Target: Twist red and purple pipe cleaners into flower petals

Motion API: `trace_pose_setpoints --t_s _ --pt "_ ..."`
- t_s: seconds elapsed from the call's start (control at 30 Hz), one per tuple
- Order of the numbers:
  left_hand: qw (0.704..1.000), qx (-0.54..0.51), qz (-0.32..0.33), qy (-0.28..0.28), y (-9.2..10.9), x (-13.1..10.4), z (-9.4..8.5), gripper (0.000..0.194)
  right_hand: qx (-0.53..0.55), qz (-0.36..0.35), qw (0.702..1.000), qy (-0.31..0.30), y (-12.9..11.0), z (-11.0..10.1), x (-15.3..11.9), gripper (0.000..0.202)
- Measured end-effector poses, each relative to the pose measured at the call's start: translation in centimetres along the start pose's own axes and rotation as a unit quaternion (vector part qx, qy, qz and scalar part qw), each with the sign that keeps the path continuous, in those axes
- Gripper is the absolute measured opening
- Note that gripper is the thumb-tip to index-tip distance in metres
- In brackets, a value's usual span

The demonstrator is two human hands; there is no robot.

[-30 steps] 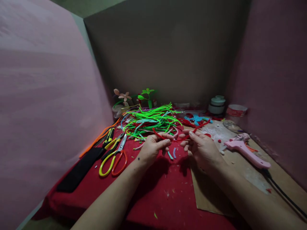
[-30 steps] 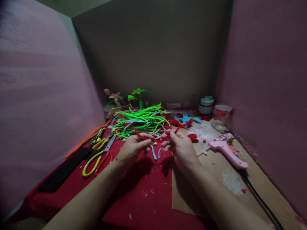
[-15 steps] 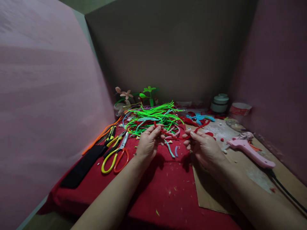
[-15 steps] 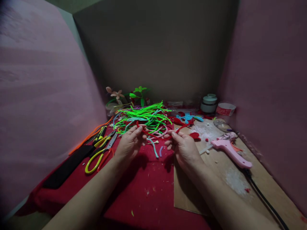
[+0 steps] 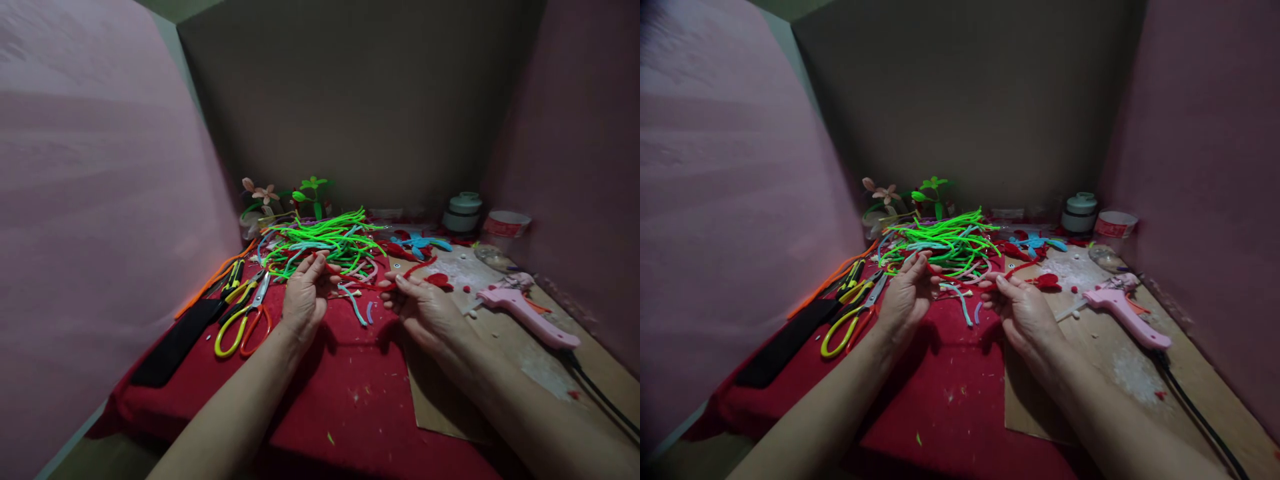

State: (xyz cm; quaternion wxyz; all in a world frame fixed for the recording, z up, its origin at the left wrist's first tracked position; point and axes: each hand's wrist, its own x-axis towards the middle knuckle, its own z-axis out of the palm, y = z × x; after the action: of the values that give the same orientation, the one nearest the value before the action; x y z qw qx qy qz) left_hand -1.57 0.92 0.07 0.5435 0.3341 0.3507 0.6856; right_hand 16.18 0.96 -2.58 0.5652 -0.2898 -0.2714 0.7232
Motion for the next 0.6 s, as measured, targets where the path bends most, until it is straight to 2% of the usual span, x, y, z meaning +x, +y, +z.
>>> trace_pose_setpoints --t_s 0.17,0.33,0.6 --pt "1.0 -0.007 0.021 0.008 0.4 0.1 -0.1 0.02 0.015 0.012 1.0 0.009 0.2 -0.3 0.1 0.007" --pt "0.999 -0.031 0.009 0.032 0.9 0.1 0.2 0.011 0.038 0.023 0.999 0.013 0.3 -0.3 0.0 0.008" --pt "0.999 -0.033 0.001 0.031 0.9 0.2 0.0 0.011 0.052 0.017 0.998 0.009 0.4 -0.1 0.0 0.007"
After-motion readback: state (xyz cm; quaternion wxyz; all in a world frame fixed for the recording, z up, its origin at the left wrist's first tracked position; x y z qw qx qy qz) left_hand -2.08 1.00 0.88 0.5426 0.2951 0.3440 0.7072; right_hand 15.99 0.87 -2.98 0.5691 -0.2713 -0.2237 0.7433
